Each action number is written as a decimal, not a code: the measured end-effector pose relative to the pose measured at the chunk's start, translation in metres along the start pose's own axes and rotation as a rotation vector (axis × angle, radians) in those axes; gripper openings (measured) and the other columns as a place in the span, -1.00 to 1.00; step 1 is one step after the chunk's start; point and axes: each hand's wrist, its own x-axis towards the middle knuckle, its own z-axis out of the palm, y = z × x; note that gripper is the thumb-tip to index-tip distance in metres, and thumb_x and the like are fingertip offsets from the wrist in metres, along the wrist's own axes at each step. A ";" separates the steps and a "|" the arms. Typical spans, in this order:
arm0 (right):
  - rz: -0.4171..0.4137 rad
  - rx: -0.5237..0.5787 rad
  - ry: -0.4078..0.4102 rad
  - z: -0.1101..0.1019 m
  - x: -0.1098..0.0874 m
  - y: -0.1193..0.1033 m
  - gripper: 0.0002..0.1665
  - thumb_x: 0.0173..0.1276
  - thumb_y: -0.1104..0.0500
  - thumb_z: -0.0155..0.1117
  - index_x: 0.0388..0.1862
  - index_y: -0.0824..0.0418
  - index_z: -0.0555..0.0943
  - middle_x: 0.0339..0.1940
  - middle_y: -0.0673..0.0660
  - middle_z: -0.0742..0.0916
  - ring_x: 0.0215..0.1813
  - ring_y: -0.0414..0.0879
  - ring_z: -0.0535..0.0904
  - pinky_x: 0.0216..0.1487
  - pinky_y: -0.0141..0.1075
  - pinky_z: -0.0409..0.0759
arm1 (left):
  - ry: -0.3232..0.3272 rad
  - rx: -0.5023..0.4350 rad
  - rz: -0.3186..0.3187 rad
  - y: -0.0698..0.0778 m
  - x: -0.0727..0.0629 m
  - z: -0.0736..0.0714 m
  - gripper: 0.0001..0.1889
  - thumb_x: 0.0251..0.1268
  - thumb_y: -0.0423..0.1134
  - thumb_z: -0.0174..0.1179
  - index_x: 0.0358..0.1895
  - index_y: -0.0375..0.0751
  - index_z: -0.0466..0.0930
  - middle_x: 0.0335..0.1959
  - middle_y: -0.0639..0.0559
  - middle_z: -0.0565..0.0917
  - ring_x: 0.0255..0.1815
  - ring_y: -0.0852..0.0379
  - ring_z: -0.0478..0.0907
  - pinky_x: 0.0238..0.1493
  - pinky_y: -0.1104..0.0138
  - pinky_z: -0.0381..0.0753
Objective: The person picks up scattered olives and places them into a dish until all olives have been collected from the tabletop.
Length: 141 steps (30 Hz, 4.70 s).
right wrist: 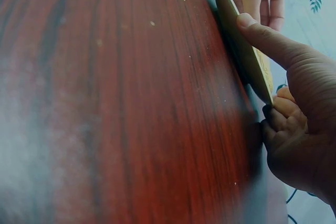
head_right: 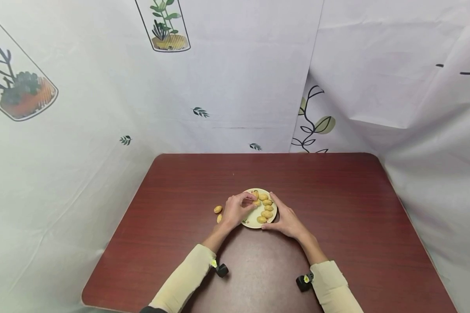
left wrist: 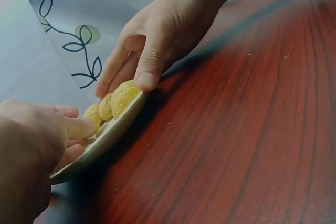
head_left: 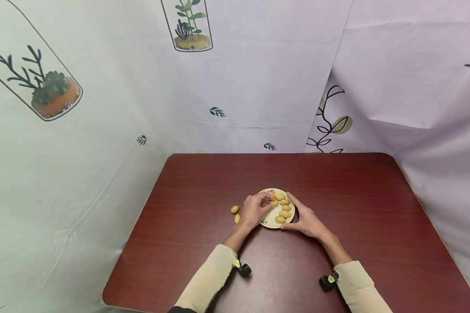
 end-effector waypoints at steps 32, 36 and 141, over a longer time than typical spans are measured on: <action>0.007 0.024 -0.011 0.001 0.000 0.001 0.43 0.07 -0.04 0.79 0.72 0.34 0.12 0.61 0.47 0.37 0.54 0.42 0.35 0.48 0.30 0.35 | 0.111 -0.018 0.061 -0.004 -0.001 -0.004 -0.71 0.22 -0.38 0.57 -0.02 -0.21 0.74 -0.17 0.04 0.79 -0.23 0.20 0.76 -0.16 0.48 0.70; 0.005 0.025 -0.010 0.000 0.000 0.000 0.43 0.06 -0.04 0.79 0.72 0.35 0.12 0.60 0.47 0.37 0.54 0.42 0.35 0.48 0.30 0.35 | 0.141 -0.068 0.063 -0.008 0.000 -0.012 -0.72 0.23 -0.41 0.55 -0.01 -0.25 0.75 -0.17 0.02 0.80 -0.21 0.15 0.77 -0.15 0.43 0.73; -0.028 -0.029 -0.060 -0.005 0.004 -0.008 0.45 0.08 -0.06 0.78 0.71 0.43 0.07 0.66 0.48 0.26 0.61 0.42 0.23 0.52 0.32 0.27 | 0.024 0.114 -0.063 -0.055 -0.048 -0.102 -0.67 0.39 -0.30 0.46 0.18 -0.08 0.77 0.03 -0.01 0.83 0.08 0.01 0.77 0.09 0.07 0.75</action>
